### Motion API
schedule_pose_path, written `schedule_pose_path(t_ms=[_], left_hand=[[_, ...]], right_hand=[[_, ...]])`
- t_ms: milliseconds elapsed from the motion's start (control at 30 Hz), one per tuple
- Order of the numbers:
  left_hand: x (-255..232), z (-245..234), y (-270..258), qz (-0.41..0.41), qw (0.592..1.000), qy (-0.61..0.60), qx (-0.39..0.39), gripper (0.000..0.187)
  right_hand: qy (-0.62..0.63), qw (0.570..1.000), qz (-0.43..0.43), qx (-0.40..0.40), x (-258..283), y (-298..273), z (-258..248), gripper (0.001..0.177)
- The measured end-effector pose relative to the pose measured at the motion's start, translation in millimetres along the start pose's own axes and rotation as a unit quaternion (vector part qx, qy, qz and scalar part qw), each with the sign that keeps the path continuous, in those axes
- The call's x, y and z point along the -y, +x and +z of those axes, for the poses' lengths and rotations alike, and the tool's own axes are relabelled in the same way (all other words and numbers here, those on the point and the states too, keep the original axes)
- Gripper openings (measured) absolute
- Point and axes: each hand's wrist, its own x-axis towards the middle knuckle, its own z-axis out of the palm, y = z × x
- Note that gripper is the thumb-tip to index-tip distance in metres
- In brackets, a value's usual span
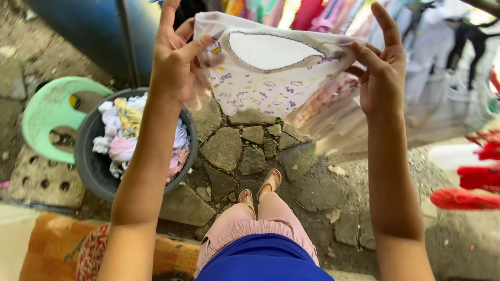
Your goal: Hanging various small articles of laundry onto circular and linear drying racks.
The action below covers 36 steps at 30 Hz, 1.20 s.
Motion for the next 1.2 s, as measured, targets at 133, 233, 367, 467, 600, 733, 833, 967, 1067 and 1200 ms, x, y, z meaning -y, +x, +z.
schedule_pose_path(t_ms=[133, 233, 367, 467, 600, 733, 833, 967, 1067, 1200], left_hand=[[15, 50, 24, 0.004, 0.997, 0.025, 0.074, 0.087], [29, 96, 32, -0.014, 0.99, 0.036, 0.135, 0.084], [63, 164, 34, -0.072, 0.973, -0.042, 0.216, 0.081], [98, 215, 25, -0.125, 0.952, -0.112, 0.258, 0.082], [137, 286, 8, -0.145, 0.922, -0.059, 0.353, 0.079], [193, 361, -9, -0.119, 0.903, 0.034, 0.412, 0.063], [238, 414, -32, -0.022, 0.869, 0.238, 0.433, 0.043], [310, 473, -54, 0.017, 0.828, 0.308, 0.467, 0.023], [360, 514, -70, 0.041, 0.807, 0.308, 0.503, 0.02], [400, 571, -84, -0.023, 0.77, 0.301, 0.563, 0.024]], right_hand=[[-0.096, 0.991, -0.059, -0.073, 34, -31, -39, 0.067], [-0.116, 0.984, -0.089, -0.101, 60, -61, -68, 0.063], [-0.001, 0.988, -0.064, -0.139, 97, -115, -94, 0.077], [0.114, 0.981, -0.061, -0.142, 111, -156, -125, 0.089], [-0.016, 0.979, -0.071, -0.189, 119, -214, -171, 0.092], [-0.293, 0.916, -0.015, -0.272, 114, -280, -224, 0.07], [-0.587, 0.746, -0.031, -0.313, 113, -328, -258, 0.041], [-0.553, 0.74, 0.016, -0.383, 119, -393, -316, 0.027], [-0.517, 0.741, 0.053, -0.425, 128, -442, -360, 0.025], [-0.503, 0.72, 0.078, -0.471, 147, -497, -409, 0.026]])
